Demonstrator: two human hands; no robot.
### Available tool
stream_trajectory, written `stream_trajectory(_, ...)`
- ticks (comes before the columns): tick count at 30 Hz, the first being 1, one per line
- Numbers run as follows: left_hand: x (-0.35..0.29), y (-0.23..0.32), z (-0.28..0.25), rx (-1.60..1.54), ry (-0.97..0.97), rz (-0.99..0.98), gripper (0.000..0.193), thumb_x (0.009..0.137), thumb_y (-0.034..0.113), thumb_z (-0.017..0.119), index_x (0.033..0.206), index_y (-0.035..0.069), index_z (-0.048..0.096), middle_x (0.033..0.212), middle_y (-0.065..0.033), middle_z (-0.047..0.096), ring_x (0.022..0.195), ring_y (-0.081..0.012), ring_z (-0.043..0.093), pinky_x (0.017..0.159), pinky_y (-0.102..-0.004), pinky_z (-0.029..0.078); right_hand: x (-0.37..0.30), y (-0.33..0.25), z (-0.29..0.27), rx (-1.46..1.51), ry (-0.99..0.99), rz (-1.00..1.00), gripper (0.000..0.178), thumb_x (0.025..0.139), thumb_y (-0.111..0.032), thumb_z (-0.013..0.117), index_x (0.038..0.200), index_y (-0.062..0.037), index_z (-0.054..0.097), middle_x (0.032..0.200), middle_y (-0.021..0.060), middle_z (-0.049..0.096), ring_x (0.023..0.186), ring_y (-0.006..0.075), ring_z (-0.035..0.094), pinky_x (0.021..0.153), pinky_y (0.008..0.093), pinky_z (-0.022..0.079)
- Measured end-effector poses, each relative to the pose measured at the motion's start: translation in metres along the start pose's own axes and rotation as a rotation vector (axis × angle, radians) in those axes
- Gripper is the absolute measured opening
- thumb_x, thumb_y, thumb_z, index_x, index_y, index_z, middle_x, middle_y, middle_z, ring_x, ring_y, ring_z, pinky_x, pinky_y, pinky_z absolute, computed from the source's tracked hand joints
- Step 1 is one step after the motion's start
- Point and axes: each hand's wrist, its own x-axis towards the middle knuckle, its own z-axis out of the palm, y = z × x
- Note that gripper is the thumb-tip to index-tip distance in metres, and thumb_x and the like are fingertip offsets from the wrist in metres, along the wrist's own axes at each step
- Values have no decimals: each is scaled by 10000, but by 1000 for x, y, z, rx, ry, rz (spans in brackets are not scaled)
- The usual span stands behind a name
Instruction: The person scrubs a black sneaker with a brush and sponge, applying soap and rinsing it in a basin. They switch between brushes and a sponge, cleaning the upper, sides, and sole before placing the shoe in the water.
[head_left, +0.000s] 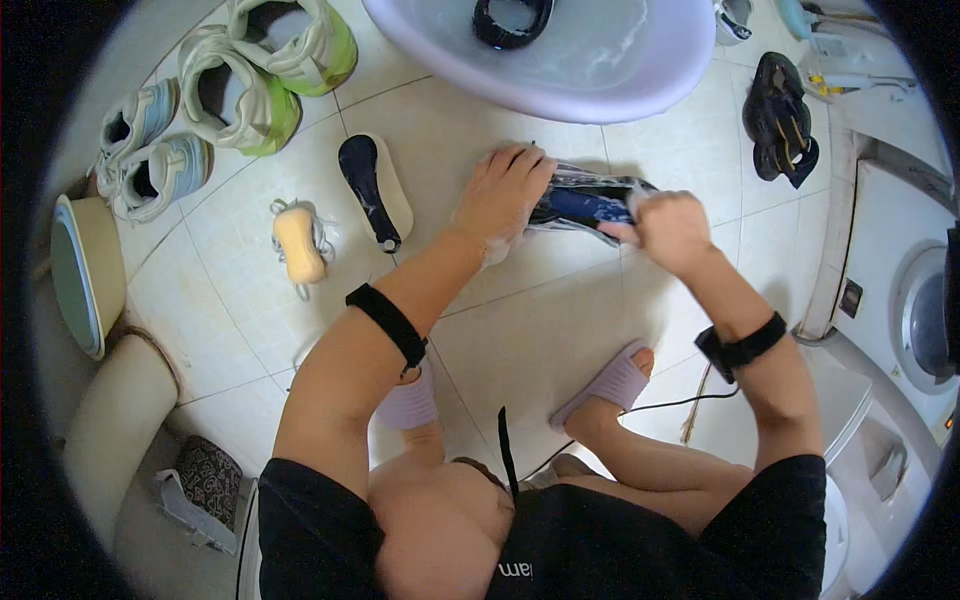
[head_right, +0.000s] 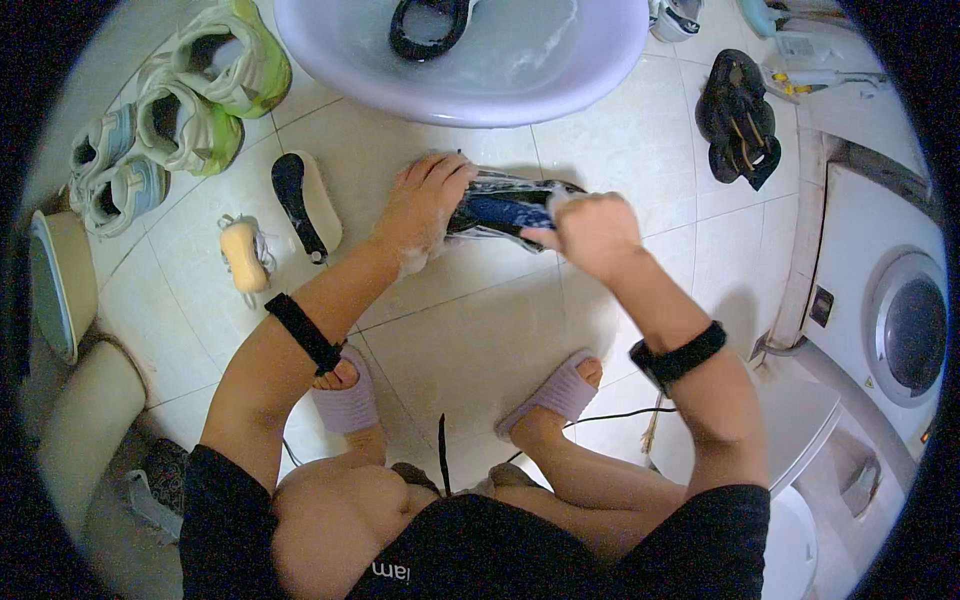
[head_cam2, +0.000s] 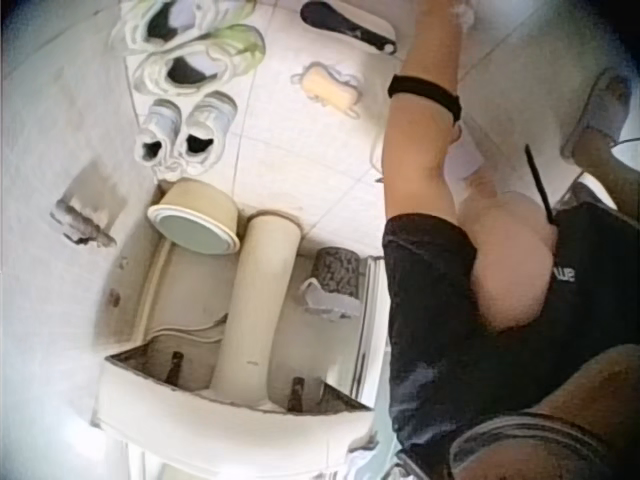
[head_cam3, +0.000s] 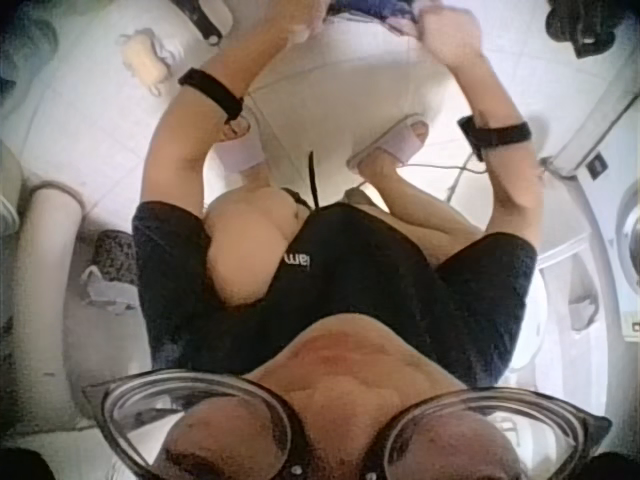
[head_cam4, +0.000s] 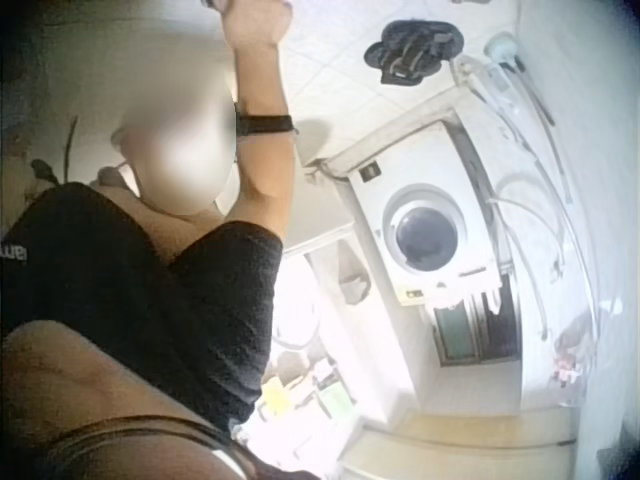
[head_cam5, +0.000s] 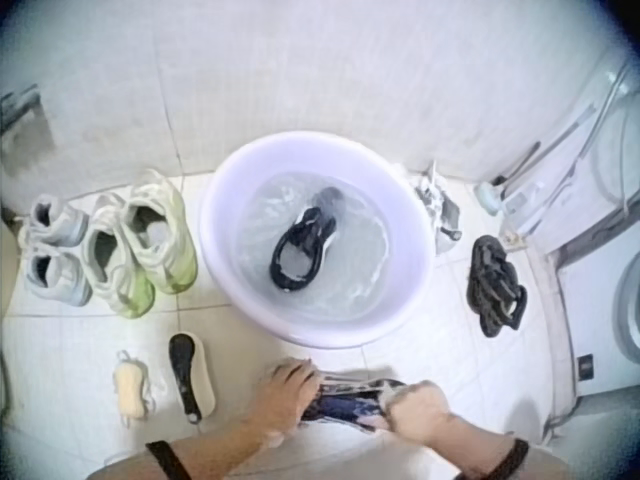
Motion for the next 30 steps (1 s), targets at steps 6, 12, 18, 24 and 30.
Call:
stream_trajectory(6, 2, -6, 9, -83, 60, 31, 789, 615, 70, 718, 1321, 83, 367, 1268, -121, 458, 1191, -300, 407, 998, -410, 328, -20, 35, -6, -118, -52, 99, 583, 787, -610, 536, 613, -55, 555, 534, 140, 564, 470, 308, 563, 477, 393, 456)
stream_trajectory(12, 4, -6, 7, -21, 23, 16, 827, 583, 125, 772, 1301, 84, 364, 1276, -149, 460, 1188, -352, 412, 1021, -452, 295, 8, 15, 6, 20, 67, -140, 550, 812, -568, 530, 633, -48, 542, 533, 143, 561, 486, 333, 562, 483, 400, 454)
stream_trajectory(18, 4, -4, -1, -58, -7, -7, 855, 576, 176, 794, 1307, 101, 358, 1276, -130, 467, 1198, -334, 410, 1029, -458, 283, -5, 45, -22, -114, -81, 91, 558, 809, -576, 525, 622, -51, 534, 510, 156, 538, 486, 330, 558, 487, 395, 451)
stream_trajectory(24, 10, 1, -2, 2, -109, -101, 889, 569, 225, 807, 1318, 112, 343, 1289, -100, 453, 1215, -282, 398, 1017, -428, 294, 16, 21, -15, 154, 13, -175, 545, 810, -561, 531, 649, -41, 565, 563, 181, 554, 547, 372, 564, 518, 432, 456)
stream_trajectory(30, -1, -5, -4, 49, -51, -42, 891, 568, 245, 808, 1316, 114, 342, 1287, -73, 452, 1218, -262, 393, 991, -417, 314, 3, 53, -30, 2, -154, 75, 585, 801, -588, 531, 605, -38, 571, 535, 188, 535, 524, 386, 550, 515, 424, 444)
